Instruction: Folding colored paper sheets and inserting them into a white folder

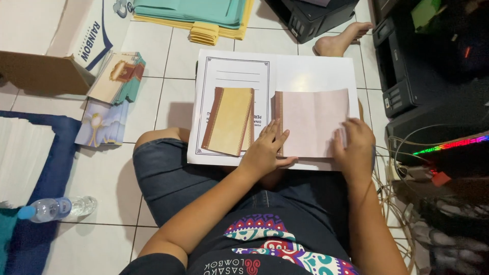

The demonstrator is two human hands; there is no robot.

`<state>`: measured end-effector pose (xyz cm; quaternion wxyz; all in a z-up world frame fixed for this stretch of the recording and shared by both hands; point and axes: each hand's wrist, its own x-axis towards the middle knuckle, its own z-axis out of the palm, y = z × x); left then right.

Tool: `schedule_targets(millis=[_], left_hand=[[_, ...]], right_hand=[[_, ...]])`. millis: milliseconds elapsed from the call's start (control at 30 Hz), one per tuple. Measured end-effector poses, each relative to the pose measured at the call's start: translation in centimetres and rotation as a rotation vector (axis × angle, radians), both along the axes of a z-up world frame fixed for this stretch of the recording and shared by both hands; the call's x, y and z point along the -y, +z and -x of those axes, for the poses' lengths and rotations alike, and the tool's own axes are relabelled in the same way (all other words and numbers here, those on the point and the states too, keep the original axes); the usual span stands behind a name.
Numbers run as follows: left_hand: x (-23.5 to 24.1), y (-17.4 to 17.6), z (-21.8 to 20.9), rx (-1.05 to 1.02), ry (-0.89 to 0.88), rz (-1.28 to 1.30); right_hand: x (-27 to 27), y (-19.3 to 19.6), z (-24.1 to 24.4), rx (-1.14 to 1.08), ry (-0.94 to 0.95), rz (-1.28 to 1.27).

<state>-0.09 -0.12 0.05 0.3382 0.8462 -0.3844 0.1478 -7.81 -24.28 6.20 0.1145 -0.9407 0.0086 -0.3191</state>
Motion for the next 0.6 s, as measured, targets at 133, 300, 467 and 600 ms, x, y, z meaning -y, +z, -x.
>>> schedule_targets(millis=[133,300,467,600], left_hand=[[0.0,0.2,0.0,0.006,0.001,-0.002],[0.0,0.3,0.0,-0.009,-0.015,-0.019],[0.1,-0.1,-0.1,0.016,-0.014,-0.007],[-0.1,0.2,0.0,0.023,-0.006,-0.001]], right_hand=[[-1.7,-0.2,-0.4,-0.047,0.027,0.058],[-1.3,0.5,0.2,-0.319,-0.226,0.227],[-3.6,1.4,-1.9,-0.121,0.226,0.046],[-3.6,-0.3,-2.6,-0.168,0.298,-0.007]])
